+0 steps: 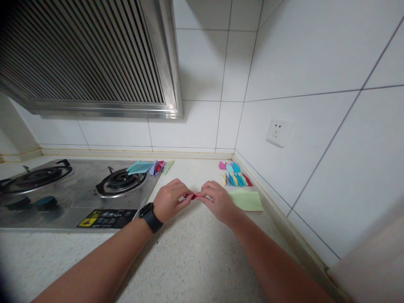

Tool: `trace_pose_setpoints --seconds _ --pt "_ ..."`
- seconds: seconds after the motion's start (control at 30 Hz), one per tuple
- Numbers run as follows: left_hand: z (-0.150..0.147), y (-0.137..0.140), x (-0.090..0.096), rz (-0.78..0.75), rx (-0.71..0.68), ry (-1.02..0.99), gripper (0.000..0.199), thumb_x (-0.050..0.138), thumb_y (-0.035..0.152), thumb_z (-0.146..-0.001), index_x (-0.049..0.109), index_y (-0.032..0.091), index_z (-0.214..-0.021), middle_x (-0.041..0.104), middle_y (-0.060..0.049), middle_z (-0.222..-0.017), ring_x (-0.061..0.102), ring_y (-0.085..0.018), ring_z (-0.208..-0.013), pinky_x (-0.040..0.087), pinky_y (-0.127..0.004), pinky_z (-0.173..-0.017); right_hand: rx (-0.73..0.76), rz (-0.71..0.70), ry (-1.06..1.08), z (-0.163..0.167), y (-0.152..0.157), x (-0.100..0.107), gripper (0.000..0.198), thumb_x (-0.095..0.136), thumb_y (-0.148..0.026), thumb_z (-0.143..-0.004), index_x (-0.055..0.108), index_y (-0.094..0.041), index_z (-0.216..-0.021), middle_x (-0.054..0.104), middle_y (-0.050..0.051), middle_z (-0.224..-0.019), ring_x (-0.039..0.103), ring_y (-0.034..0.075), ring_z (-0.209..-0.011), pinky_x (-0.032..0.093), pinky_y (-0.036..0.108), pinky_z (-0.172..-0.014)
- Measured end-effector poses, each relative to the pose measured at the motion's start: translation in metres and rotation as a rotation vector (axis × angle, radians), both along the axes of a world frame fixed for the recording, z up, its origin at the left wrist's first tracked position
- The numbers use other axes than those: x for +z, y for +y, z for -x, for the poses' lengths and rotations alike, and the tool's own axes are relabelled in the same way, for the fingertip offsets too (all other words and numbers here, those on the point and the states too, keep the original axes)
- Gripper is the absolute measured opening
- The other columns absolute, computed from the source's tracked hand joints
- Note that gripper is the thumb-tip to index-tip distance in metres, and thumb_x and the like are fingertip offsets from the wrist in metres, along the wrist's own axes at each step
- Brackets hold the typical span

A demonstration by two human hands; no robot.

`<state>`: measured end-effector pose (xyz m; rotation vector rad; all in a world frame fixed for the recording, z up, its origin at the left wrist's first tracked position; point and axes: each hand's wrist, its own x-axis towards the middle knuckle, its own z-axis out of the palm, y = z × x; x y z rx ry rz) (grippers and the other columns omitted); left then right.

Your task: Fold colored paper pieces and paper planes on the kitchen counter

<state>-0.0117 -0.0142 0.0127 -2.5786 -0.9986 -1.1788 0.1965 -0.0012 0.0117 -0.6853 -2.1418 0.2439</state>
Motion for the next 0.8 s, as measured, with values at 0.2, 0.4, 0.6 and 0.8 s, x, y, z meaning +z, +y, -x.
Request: trace_pose_setpoints --seconds 0.2,0.4,0.6,0.8 --pt "0.001 0.001 0.001 0.051 0.000 -0.005 0.017 0.053 0.026 -0.089 0.068 0.020 -0.086 0.067 -0.003 -0.079 0.056 -0.017 -0.079 0.045 -0.030 -0.075 -0.028 -0.022 -0.018 -0.004 0.004 0.000 0.011 0.064 -0.029 -0.085 0.072 -0.022 -0.086 0.060 0.004 -0.078 0.055 0.017 -0.078 0.043 0.032 -0.073" --pt "0.007 0.003 0.005 0.096 0.034 -0.013 0.023 0.057 0.036 -0.087 0.067 0.022 -0.101 0.068 -0.005 -0.093 0.056 -0.020 -0.089 0.045 -0.033 -0.081 -0.102 0.026 0.084 -0.012 0.008 0.001 0.013 0.064 -0.030 -0.085 0.072 -0.023 -0.090 0.060 0.004 -0.080 0.056 0.017 -0.077 0.044 0.031 -0.069" --pt "0.011 0.009 -0.001 0.141 0.052 0.106 0.020 0.052 0.031 -0.091 0.069 0.025 -0.100 0.071 -0.002 -0.091 0.057 -0.018 -0.088 0.044 -0.030 -0.077 -0.058 0.085 0.107 -0.012 0.008 -0.001 0.013 0.063 -0.031 -0.085 0.072 -0.023 -0.091 0.059 0.004 -0.081 0.056 0.015 -0.073 0.045 0.029 -0.063" --pt "0.011 0.011 -0.004 0.128 0.056 0.118 0.021 0.050 0.032 -0.093 0.068 0.025 -0.098 0.071 0.000 -0.090 0.058 -0.017 -0.087 0.044 -0.029 -0.077 -0.044 0.066 0.041 -0.016 0.010 -0.002 0.012 0.063 -0.029 -0.086 0.071 -0.023 -0.091 0.060 0.004 -0.083 0.057 0.016 -0.076 0.046 0.029 -0.066"
